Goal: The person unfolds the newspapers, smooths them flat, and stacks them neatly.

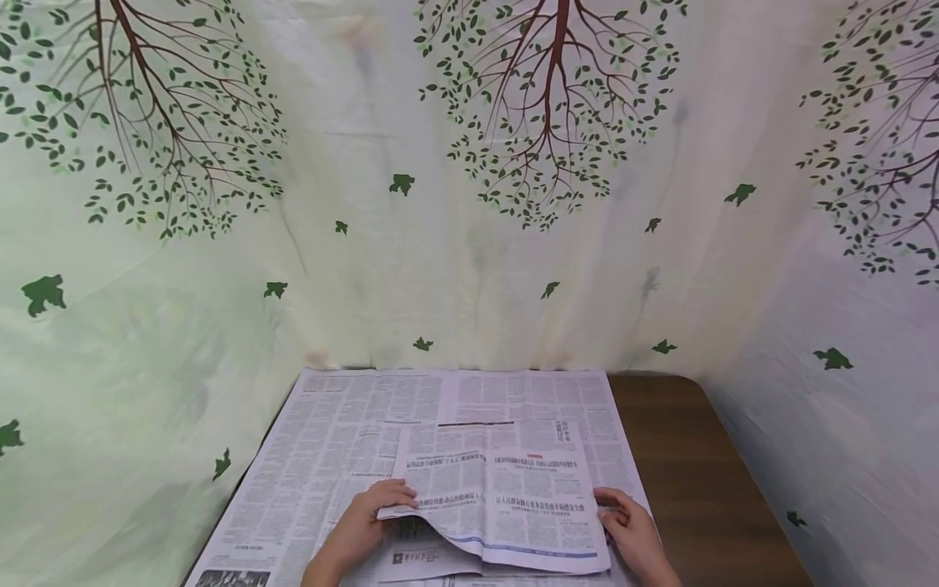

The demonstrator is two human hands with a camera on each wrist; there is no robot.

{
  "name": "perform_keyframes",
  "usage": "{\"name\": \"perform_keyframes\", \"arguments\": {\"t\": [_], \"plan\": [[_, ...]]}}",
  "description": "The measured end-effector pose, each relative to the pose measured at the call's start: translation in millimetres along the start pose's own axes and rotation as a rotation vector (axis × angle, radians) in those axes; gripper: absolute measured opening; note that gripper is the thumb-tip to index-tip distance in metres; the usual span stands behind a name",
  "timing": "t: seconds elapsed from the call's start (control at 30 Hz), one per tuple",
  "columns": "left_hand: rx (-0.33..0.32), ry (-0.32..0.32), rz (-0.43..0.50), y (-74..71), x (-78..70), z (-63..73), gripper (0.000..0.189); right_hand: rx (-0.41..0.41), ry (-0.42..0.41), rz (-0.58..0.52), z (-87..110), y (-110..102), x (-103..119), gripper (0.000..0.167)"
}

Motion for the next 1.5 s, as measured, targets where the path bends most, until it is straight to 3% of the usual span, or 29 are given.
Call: {"name": "perform_keyframes", "arguments": {"t": [0.17,0.3,0.43,0.57,0.67,0.8,0.9,1.03,1.13,1.37,1.5], "plan": [[-0.092,0.066,0.046,-4.2,-0.6,-3.4,0.051,0.002,-0.041,-0.003,-1.1,0.0,2.2,0.037],[-0.139,0.058,0.069,-6.7,-1.5,-6.6,0.034,-0.032,-0.098,-0.005,0.9,0.6,4.1,0.037],[-0.17,0.028,0.097,-8.8,-3.5,-7.1,0.032,-0.057,-0.196,0.025,5.1,1.5,5.2,0.041],[-0.157,-0.066,0.143,-11.7,-4.8,-7.6,0.035,-0.058,-0.353,0.121,8.3,2.0,7.6,0.051],[-0.139,-0.118,0.154,-12.5,-3.9,-8.4,0.035,-0.048,-0.418,0.183,8.5,3.4,10.3,0.053],[-0.125,-0.127,0.144,-11.7,-2.8,-8.9,0.031,-0.047,-0.459,0.252,7.1,7.4,17.8,0.041],[-0.11,-0.132,0.136,-10.3,-2.3,-8.6,0.03,-0.096,-0.564,0.297,6.4,8.9,26.4,0.034],[-0.112,-0.13,0.13,-10.9,-3.6,-7.1,0.035,-0.191,-0.724,0.308,7.6,6.0,35.6,0.04],[-0.136,-0.134,0.099,-14.8,-5.0,-5.3,0.042,-0.247,-0.801,0.299,8.7,2.9,39.8,0.044],[-0.164,-0.223,0.058,-24.6,-5.9,-2.1,0.045,-0.316,-0.808,0.303,9.0,-1.6,40.3,0.044],[-0.203,-0.214,0.025,-27.6,-6.6,-0.9,0.048,-0.328,-0.759,0.287,9.9,-3.3,41.2,0.045]]}}
Point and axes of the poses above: each hand's wrist, its own z-axis away from the middle knuckle, its own y-axis out of the palm, x = y × z, the point moved 4 cm from there along -z, towards the middle knuckle, and after that the axes turned 1 degree about y, right-handed, at the moved point
